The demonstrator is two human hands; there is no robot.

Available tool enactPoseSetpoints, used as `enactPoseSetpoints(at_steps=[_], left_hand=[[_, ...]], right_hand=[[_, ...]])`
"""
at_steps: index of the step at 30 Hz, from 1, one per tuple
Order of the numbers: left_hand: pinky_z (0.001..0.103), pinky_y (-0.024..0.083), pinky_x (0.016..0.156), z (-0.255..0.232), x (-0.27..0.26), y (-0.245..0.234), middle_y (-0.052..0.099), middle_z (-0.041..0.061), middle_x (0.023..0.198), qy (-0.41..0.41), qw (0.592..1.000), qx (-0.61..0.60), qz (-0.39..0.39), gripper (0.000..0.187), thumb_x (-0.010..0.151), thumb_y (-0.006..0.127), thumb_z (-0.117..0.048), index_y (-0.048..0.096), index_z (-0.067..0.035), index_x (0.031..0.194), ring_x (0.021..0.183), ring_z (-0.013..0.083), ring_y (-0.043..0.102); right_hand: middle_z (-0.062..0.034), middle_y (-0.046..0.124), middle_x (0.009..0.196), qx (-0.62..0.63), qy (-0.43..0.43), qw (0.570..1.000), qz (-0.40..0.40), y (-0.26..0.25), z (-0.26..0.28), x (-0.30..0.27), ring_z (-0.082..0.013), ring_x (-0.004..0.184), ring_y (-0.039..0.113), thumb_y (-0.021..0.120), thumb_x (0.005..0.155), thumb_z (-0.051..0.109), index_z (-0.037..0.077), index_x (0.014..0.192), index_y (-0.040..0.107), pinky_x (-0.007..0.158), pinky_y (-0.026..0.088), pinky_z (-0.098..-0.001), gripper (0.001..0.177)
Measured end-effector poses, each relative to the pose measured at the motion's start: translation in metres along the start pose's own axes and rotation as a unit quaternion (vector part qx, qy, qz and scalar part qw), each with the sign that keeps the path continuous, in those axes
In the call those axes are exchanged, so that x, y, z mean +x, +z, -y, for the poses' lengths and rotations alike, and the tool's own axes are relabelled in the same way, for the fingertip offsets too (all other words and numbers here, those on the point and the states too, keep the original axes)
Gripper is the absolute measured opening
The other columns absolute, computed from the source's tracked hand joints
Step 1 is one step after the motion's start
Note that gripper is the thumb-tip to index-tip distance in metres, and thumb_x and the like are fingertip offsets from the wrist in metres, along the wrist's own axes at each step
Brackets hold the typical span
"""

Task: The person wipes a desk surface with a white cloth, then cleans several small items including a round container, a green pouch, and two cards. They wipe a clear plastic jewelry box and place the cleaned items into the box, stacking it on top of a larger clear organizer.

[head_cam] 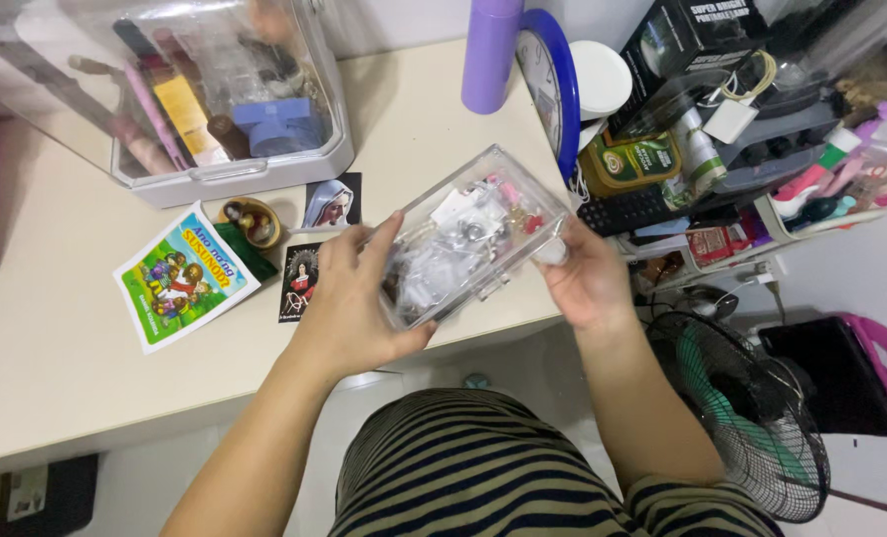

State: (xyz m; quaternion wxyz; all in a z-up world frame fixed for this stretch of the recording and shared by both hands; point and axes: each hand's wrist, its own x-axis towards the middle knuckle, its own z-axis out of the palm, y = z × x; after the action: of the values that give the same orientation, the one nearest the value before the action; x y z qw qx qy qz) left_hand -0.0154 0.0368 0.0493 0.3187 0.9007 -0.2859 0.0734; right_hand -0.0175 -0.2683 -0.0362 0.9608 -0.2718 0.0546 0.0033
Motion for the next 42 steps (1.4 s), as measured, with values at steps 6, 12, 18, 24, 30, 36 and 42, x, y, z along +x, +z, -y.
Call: enactPoseSetpoints(at_steps=[6, 12, 18, 24, 30, 36, 42], left_hand=[[0.055, 0.04, 0.106, 0.009, -0.011, 0.002, 0.044, 0.034, 0.135, -0.024, 1.0, 0.011, -0.001, 0.117, 0.05, 0.091, -0.039, 0.042, -0.005, 0.151, 0.126, 0.0501, 0.042], [0.054, 0.04, 0.106, 0.02, -0.013, 0.004, 0.045, 0.03, 0.134, -0.019, 1.0, 0.02, 0.01, 0.117, 0.049, 0.092, -0.035, 0.042, -0.007, 0.15, 0.123, 0.0489, 0.043], [0.052, 0.041, 0.106, 0.029, -0.012, -0.001, 0.046, 0.028, 0.135, -0.022, 1.0, 0.016, 0.014, 0.118, 0.049, 0.092, -0.034, 0.041, -0.008, 0.151, 0.121, 0.0474, 0.045], [0.051, 0.041, 0.106, 0.028, -0.015, -0.005, 0.045, 0.029, 0.135, -0.021, 0.999, 0.025, 0.0, 0.118, 0.048, 0.092, -0.034, 0.042, -0.008, 0.152, 0.122, 0.0478, 0.045], [0.053, 0.04, 0.106, 0.03, -0.016, 0.001, 0.044, 0.03, 0.135, -0.023, 0.999, 0.025, 0.003, 0.114, 0.049, 0.093, -0.036, 0.043, -0.005, 0.148, 0.122, 0.0488, 0.045], [0.058, 0.03, 0.115, 0.025, -0.025, 0.0, 0.037, 0.026, 0.152, -0.024, 0.996, 0.084, 0.011, 0.112, 0.054, 0.088, -0.045, 0.043, -0.005, 0.148, 0.14, 0.0492, 0.034], [0.058, 0.025, 0.117, 0.01, -0.046, 0.002, 0.036, 0.023, 0.157, -0.031, 0.998, 0.047, 0.003, 0.1, 0.069, 0.08, -0.063, 0.048, -0.006, 0.146, 0.147, 0.0499, 0.025]], right_hand=[[-0.0216, 0.063, 0.136, -0.18, 0.075, 0.98, 0.031, -0.023, 0.013, 0.027, -0.0242, 0.12, 0.065, 0.047, 0.103, 0.005, -0.015, 0.142, 0.049, 0.105, 0.052, -0.0363, 0.043], [-0.0157, 0.072, 0.119, -0.377, 0.102, 0.92, 0.005, -0.043, 0.009, 0.053, -0.0189, 0.104, 0.069, 0.054, 0.102, 0.005, -0.012, 0.13, 0.063, 0.095, 0.053, -0.0317, 0.034], [-0.0101, 0.075, 0.114, -0.528, 0.093, 0.841, 0.069, -0.037, 0.009, 0.065, -0.0134, 0.1, 0.068, 0.055, 0.101, 0.008, -0.006, 0.128, 0.067, 0.091, 0.053, -0.0265, 0.033], [-0.0103, 0.079, 0.109, -0.707, 0.077, 0.698, 0.079, -0.009, 0.014, 0.066, -0.0166, 0.096, 0.07, 0.06, 0.098, 0.012, 0.001, 0.125, 0.07, 0.087, 0.053, -0.0288, 0.03], [-0.0141, 0.075, 0.121, -0.755, -0.16, 0.619, 0.145, 0.022, 0.047, 0.097, -0.0249, 0.112, 0.071, 0.058, 0.102, 0.015, 0.004, 0.124, 0.072, 0.1, 0.053, -0.0337, 0.028], [-0.024, 0.037, 0.158, -0.846, -0.062, 0.485, 0.211, 0.015, 0.004, 0.178, -0.0435, 0.149, 0.024, 0.043, 0.107, 0.027, -0.002, 0.149, 0.043, 0.12, 0.023, -0.0444, 0.051], [-0.0269, 0.02, 0.164, -0.874, -0.047, 0.367, 0.315, 0.004, -0.022, 0.23, -0.0445, 0.154, 0.013, 0.036, 0.108, 0.031, -0.005, 0.155, 0.029, 0.125, 0.016, -0.0443, 0.06]])
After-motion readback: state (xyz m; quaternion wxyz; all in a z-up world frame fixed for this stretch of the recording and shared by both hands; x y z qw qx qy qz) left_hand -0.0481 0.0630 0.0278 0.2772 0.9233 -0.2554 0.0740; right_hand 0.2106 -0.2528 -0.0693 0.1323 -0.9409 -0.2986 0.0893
